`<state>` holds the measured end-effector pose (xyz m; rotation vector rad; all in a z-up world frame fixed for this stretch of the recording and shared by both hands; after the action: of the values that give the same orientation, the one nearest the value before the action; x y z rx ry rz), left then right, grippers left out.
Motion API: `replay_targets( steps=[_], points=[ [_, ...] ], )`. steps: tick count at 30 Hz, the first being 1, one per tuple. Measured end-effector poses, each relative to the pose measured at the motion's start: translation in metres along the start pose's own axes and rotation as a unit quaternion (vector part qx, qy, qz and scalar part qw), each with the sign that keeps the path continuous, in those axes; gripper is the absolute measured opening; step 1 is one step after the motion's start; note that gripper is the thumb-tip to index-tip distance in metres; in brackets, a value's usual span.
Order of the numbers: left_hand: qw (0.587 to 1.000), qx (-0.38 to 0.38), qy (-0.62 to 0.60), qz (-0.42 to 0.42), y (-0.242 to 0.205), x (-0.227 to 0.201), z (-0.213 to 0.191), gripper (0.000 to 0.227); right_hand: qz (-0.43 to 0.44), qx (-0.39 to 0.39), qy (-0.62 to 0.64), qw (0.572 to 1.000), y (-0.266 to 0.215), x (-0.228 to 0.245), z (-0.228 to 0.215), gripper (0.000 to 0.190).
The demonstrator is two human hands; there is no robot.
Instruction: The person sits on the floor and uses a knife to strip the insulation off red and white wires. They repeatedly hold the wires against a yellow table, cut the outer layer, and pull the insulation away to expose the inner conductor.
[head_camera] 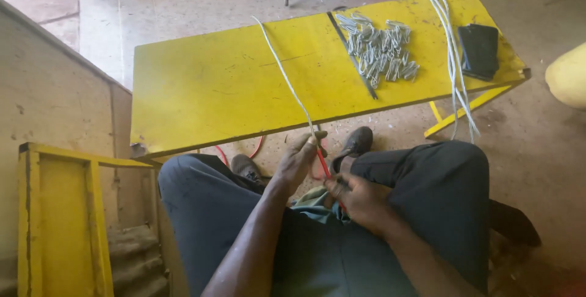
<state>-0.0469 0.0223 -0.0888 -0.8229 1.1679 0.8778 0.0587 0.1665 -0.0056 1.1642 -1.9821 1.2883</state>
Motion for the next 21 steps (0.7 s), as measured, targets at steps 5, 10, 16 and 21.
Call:
replay_targets(
  steps=[5,10,16,21],
  points=[
    [0.997,0.016,0.053,-0.06,0.023,0.016,-0.02,0.047,-0.041,0.034,0.169,0.984,0.031,-0.02,-0.003,0.043],
    [0.953,0.076,0.274,-0.107,-0.009,-0.031,-0.049,0.041,-0.059,-0.022,0.113,0.992,0.037,-0.017,-0.071,0.026],
    [0.839,0.074,0.539,-0.022,-0.029,-0.162,-0.047,0.037,-0.112,0.008,0.113,0.987,0.054,-0.043,-0.1,0.042],
    [0.732,0.033,0.663,0.15,0.025,-0.214,-0.086,0.054,-0.077,0.034,0.18,0.98,0.039,-0.02,-0.076,0.053]
  ],
)
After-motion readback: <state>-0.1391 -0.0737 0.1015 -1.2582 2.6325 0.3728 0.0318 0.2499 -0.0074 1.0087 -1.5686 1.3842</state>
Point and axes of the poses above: each hand's wrist, its own y-axis towards the middle knuckle, its own z-axis out of the palm, x = y × z, the point moved 1 cm from there along y, towards the middle knuckle, and after that the axes turned 1 degree about z, right-handed, at the moved point
